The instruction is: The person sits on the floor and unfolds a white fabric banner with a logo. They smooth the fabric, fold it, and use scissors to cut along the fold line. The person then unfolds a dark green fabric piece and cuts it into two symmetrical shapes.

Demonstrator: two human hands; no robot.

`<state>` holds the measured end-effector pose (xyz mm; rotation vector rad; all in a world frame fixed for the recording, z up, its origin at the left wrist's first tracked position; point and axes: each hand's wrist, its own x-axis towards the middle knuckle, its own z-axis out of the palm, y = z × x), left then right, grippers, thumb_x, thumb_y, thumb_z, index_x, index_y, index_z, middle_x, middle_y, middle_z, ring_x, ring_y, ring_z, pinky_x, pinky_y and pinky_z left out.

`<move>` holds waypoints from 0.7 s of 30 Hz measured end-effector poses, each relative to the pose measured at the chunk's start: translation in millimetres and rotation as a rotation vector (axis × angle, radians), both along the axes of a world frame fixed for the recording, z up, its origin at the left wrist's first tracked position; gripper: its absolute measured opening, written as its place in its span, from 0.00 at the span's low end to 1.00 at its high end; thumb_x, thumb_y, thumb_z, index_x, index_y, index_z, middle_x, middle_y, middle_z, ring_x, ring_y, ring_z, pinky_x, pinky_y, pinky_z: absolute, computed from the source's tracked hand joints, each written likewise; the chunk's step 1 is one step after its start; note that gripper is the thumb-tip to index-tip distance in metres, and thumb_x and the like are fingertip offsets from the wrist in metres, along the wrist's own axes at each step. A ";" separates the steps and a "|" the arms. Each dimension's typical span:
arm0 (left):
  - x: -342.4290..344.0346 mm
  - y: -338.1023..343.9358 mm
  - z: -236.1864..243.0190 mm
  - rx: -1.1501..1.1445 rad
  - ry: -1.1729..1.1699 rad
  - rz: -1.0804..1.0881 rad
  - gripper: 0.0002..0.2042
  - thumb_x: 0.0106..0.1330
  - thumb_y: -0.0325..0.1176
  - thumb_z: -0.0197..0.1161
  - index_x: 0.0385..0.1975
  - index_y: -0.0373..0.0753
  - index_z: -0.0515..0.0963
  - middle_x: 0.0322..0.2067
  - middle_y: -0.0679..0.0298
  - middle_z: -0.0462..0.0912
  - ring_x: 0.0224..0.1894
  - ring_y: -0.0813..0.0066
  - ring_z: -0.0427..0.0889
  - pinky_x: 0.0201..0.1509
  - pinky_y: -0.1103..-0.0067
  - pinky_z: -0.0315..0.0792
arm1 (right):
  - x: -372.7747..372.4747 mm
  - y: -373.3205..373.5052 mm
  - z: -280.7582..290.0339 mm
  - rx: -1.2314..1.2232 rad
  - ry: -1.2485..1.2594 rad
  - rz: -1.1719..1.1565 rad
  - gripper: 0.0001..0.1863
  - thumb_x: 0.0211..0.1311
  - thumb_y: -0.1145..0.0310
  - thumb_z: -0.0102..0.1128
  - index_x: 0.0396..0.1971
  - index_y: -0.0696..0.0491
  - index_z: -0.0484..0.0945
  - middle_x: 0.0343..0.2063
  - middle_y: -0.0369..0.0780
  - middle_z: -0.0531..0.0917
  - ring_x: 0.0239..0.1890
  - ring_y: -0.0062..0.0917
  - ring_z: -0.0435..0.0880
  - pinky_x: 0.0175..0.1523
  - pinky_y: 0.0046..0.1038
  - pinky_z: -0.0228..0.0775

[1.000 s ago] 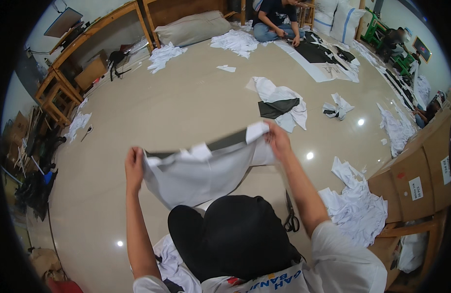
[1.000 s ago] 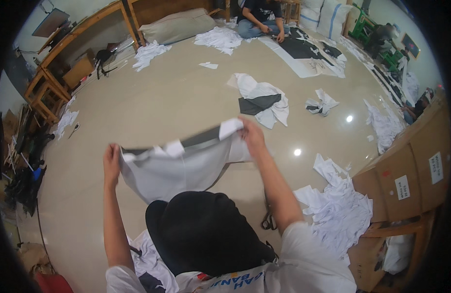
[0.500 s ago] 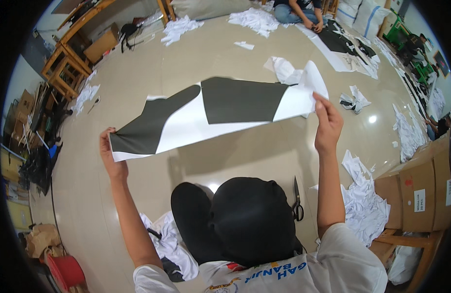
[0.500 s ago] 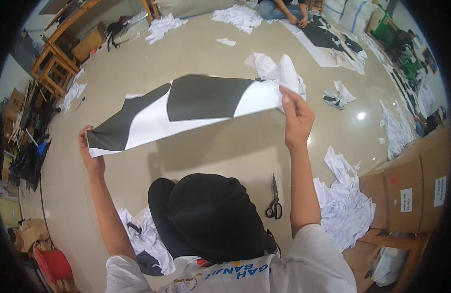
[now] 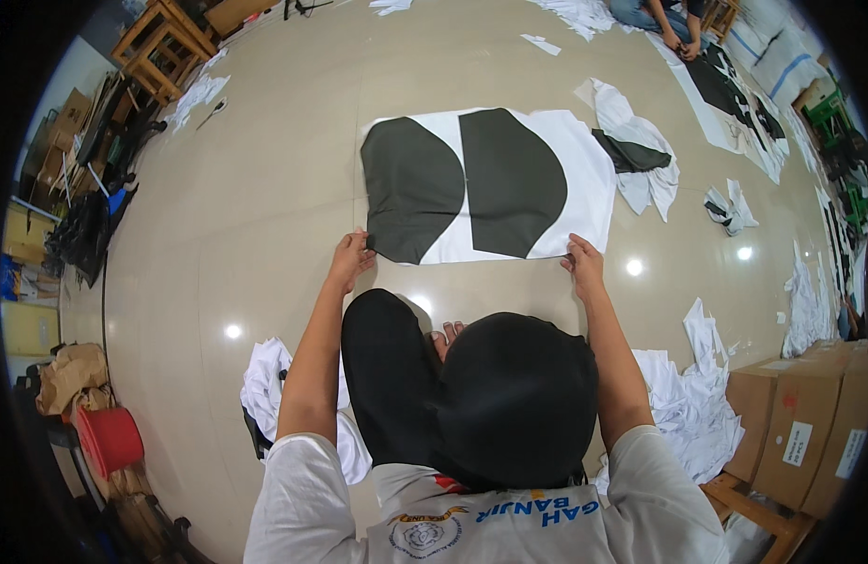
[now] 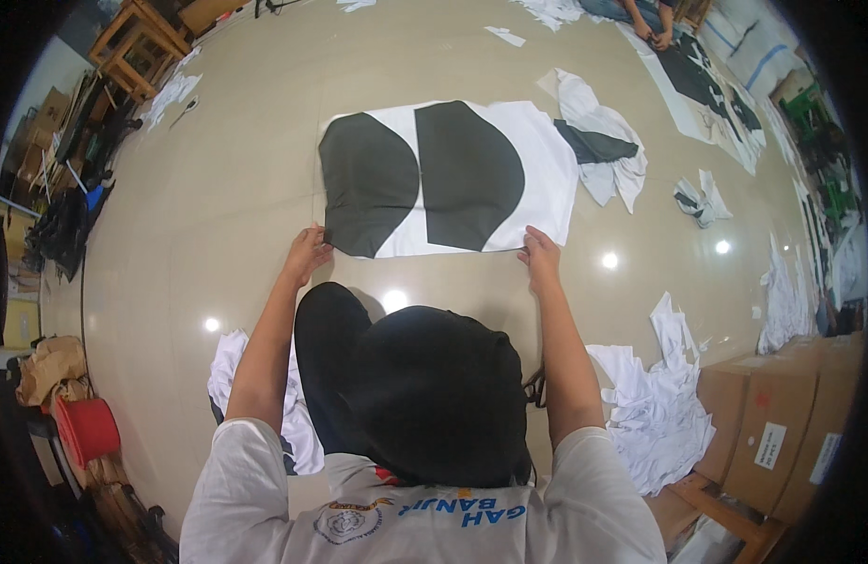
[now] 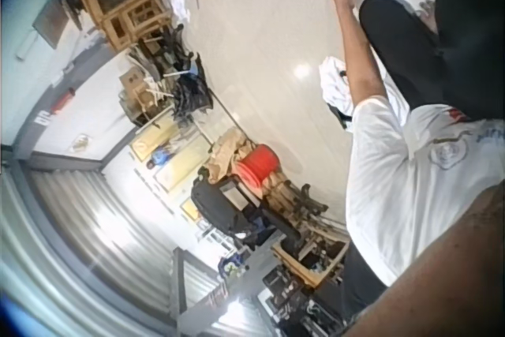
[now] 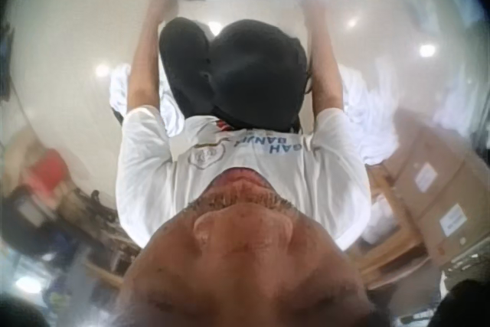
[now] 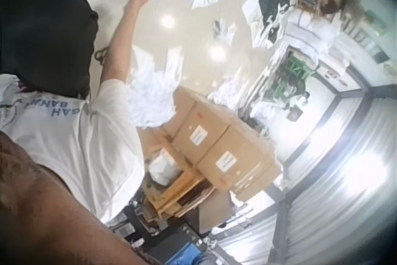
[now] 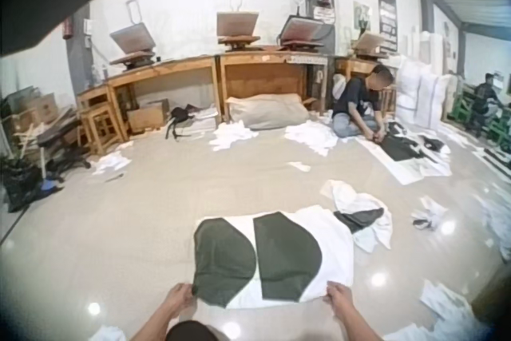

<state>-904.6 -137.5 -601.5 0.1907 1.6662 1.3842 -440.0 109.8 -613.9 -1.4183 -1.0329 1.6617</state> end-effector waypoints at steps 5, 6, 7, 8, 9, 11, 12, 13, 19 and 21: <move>1.1 -3.8 -33.1 -0.172 0.530 -0.251 0.29 0.65 0.44 0.78 0.56 0.35 0.71 0.37 0.62 0.78 0.35 0.74 0.78 0.40 0.76 0.76 | 4.6 12.5 -21.2 -0.059 0.076 -0.104 0.17 0.74 0.75 0.59 0.59 0.59 0.79 0.35 0.34 0.81 0.30 0.20 0.79 0.40 0.29 0.84; -1.3 -8.0 -41.8 -0.209 0.583 -0.301 0.28 0.64 0.43 0.78 0.55 0.35 0.71 0.37 0.62 0.79 0.35 0.73 0.79 0.40 0.76 0.76 | 4.3 12.3 -20.9 -0.069 0.080 -0.116 0.16 0.74 0.76 0.59 0.59 0.59 0.79 0.35 0.35 0.81 0.30 0.20 0.79 0.40 0.29 0.84; -3.1 -13.2 -49.6 -0.245 0.636 -0.352 0.28 0.64 0.42 0.78 0.54 0.35 0.71 0.37 0.61 0.79 0.35 0.73 0.79 0.40 0.76 0.76 | 2.1 10.8 -21.3 -0.078 0.086 -0.128 0.16 0.74 0.76 0.59 0.58 0.59 0.79 0.35 0.35 0.81 0.30 0.20 0.79 0.39 0.30 0.84; -7.6 -21.7 -54.9 -0.251 0.627 -0.299 0.27 0.63 0.41 0.78 0.54 0.35 0.71 0.36 0.61 0.79 0.36 0.73 0.79 0.41 0.76 0.77 | -2.8 7.3 -22.7 -0.077 0.090 -0.155 0.15 0.74 0.77 0.60 0.58 0.59 0.79 0.35 0.35 0.81 0.30 0.21 0.79 0.39 0.30 0.84; -10.1 -23.4 -58.1 -0.242 0.613 -0.253 0.27 0.63 0.40 0.78 0.53 0.35 0.71 0.36 0.62 0.79 0.36 0.73 0.79 0.41 0.77 0.77 | 1.4 9.5 -25.2 -0.065 0.088 -0.191 0.15 0.73 0.77 0.60 0.57 0.59 0.79 0.35 0.36 0.81 0.30 0.21 0.79 0.39 0.30 0.84; -12.2 -29.4 -63.1 -0.258 0.614 -0.207 0.26 0.62 0.40 0.79 0.52 0.34 0.72 0.35 0.61 0.79 0.37 0.73 0.80 0.42 0.76 0.78 | 8.8 14.3 -29.1 -0.046 0.103 -0.252 0.15 0.73 0.78 0.61 0.57 0.59 0.78 0.35 0.36 0.81 0.29 0.22 0.79 0.39 0.30 0.84; 1.7 -23.7 -63.2 -0.269 0.605 -0.225 0.26 0.62 0.39 0.79 0.51 0.33 0.72 0.35 0.61 0.80 0.37 0.73 0.81 0.43 0.76 0.78 | 26.7 19.1 -31.4 -0.029 0.093 -0.294 0.15 0.73 0.78 0.61 0.57 0.59 0.77 0.34 0.36 0.81 0.29 0.22 0.80 0.39 0.30 0.84; 3.4 -25.2 -61.2 -0.288 0.617 -0.232 0.26 0.62 0.39 0.79 0.51 0.33 0.72 0.35 0.61 0.80 0.37 0.72 0.81 0.43 0.76 0.79 | 36.2 24.4 -35.1 -0.017 0.105 -0.325 0.15 0.72 0.78 0.61 0.57 0.59 0.77 0.34 0.37 0.81 0.29 0.22 0.80 0.39 0.30 0.84; -7.5 -36.9 -52.9 -0.329 0.535 -0.367 0.29 0.56 0.41 0.84 0.47 0.28 0.74 0.32 0.60 0.81 0.33 0.72 0.82 0.40 0.75 0.79 | 55.9 51.3 -41.4 -0.022 0.180 -0.458 0.18 0.71 0.76 0.64 0.59 0.55 0.77 0.38 0.37 0.82 0.36 0.23 0.83 0.42 0.28 0.82; -6.6 -38.3 -48.3 -0.346 0.514 -0.391 0.29 0.54 0.41 0.85 0.46 0.29 0.75 0.31 0.60 0.82 0.34 0.72 0.83 0.40 0.76 0.79 | 63.1 57.6 -37.9 -0.050 0.292 -0.489 0.20 0.71 0.75 0.65 0.60 0.55 0.77 0.41 0.36 0.83 0.40 0.23 0.84 0.45 0.28 0.81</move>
